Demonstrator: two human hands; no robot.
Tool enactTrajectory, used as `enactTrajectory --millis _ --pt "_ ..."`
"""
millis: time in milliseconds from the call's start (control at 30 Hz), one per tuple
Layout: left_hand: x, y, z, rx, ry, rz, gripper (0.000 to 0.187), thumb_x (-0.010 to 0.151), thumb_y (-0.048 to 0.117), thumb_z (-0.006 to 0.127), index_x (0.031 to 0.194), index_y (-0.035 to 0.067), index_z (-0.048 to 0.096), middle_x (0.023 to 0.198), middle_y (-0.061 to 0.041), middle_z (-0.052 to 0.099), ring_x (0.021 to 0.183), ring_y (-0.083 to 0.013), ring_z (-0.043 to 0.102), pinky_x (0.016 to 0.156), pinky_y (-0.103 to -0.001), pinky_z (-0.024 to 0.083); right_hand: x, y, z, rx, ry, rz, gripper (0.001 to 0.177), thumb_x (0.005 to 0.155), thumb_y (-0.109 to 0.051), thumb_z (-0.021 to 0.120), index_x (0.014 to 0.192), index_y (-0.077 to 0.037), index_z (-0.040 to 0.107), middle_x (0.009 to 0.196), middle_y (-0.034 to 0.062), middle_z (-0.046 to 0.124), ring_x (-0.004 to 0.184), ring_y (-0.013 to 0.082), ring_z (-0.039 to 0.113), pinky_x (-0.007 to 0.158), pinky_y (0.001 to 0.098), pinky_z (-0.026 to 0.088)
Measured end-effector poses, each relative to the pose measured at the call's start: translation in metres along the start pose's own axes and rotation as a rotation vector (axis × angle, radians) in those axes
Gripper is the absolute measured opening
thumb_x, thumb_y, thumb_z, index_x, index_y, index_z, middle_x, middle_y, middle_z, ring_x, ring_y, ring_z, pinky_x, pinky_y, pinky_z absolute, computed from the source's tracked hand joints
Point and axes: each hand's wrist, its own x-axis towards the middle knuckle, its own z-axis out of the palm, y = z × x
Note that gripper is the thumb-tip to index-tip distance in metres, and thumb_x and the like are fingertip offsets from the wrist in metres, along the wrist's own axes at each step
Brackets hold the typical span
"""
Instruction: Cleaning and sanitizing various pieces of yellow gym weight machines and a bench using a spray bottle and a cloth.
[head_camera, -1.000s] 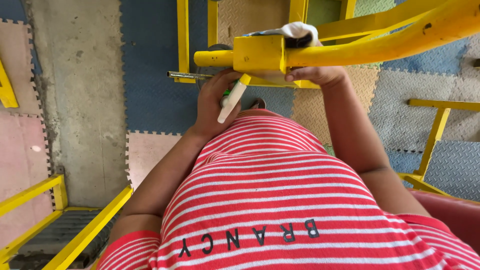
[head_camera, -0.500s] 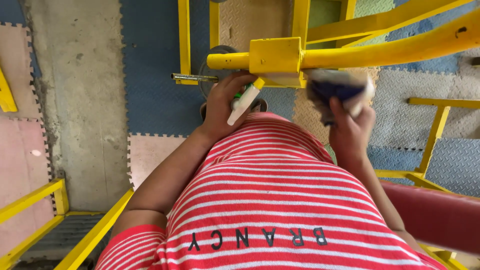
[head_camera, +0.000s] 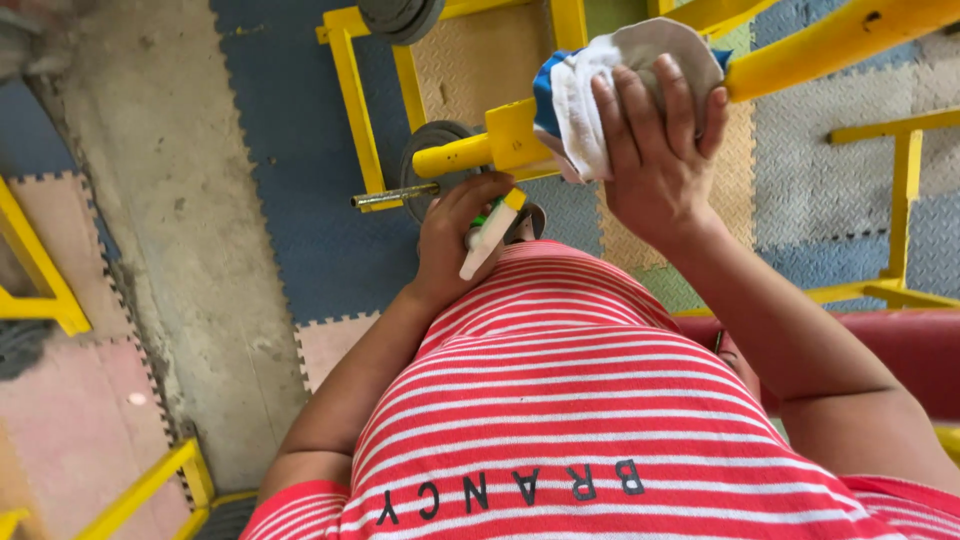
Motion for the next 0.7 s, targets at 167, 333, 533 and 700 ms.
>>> enactTrajectory --millis 167,333,533,700 --pt "0.001 -0.005 -0.008 0.017 -0.009 0.053 0.046 0.083 0.006 0.07 0.129 0.009 0.064 0.128 -0.01 0.071 0.108 -0.0291 0.072 0.092 -0.04 0.055 -0.028 0.031 0.052 -0.007 0.204 -0.048 0.038 0.109 -0.033 0.065 0.145 -0.029 0.073 0.155 -0.004 0.06 0.16 0.0254 0.027 0.133 0.0495 -0.003" --pt "0.006 -0.003 -0.018 -0.007 -0.041 0.123 0.041 0.086 0.009 0.074 0.126 0.01 0.065 0.131 -0.009 0.07 0.117 -0.03 0.071 0.098 -0.04 0.054 -0.066 0.05 0.067 0.059 0.378 0.033 0.037 0.104 -0.023 0.074 0.14 -0.026 0.074 0.161 -0.0009 0.053 0.16 0.0296 0.018 0.131 0.0517 0.007" --pt "0.033 0.037 -0.035 -0.143 -0.277 0.125 0.031 0.091 0.017 0.076 0.122 0.013 0.07 0.128 -0.004 0.073 0.11 -0.0223 0.074 0.095 -0.035 0.058 -0.037 0.02 0.01 0.432 0.496 0.623 0.072 0.113 -0.037 0.067 0.17 -0.025 0.026 0.181 -0.0077 0.011 0.165 0.0182 0.017 0.132 0.0435 0.027" --pt "0.045 0.069 -0.035 -0.075 -0.253 0.231 0.038 0.09 0.016 0.076 0.127 0.018 0.068 0.132 -0.003 0.07 0.113 -0.0245 0.073 0.096 -0.037 0.054 -0.006 0.0 -0.042 1.945 0.756 0.947 0.067 0.102 -0.039 0.061 0.16 -0.022 0.031 0.131 0.0054 0.056 0.102 0.021 0.05 0.087 0.0398 0.04"
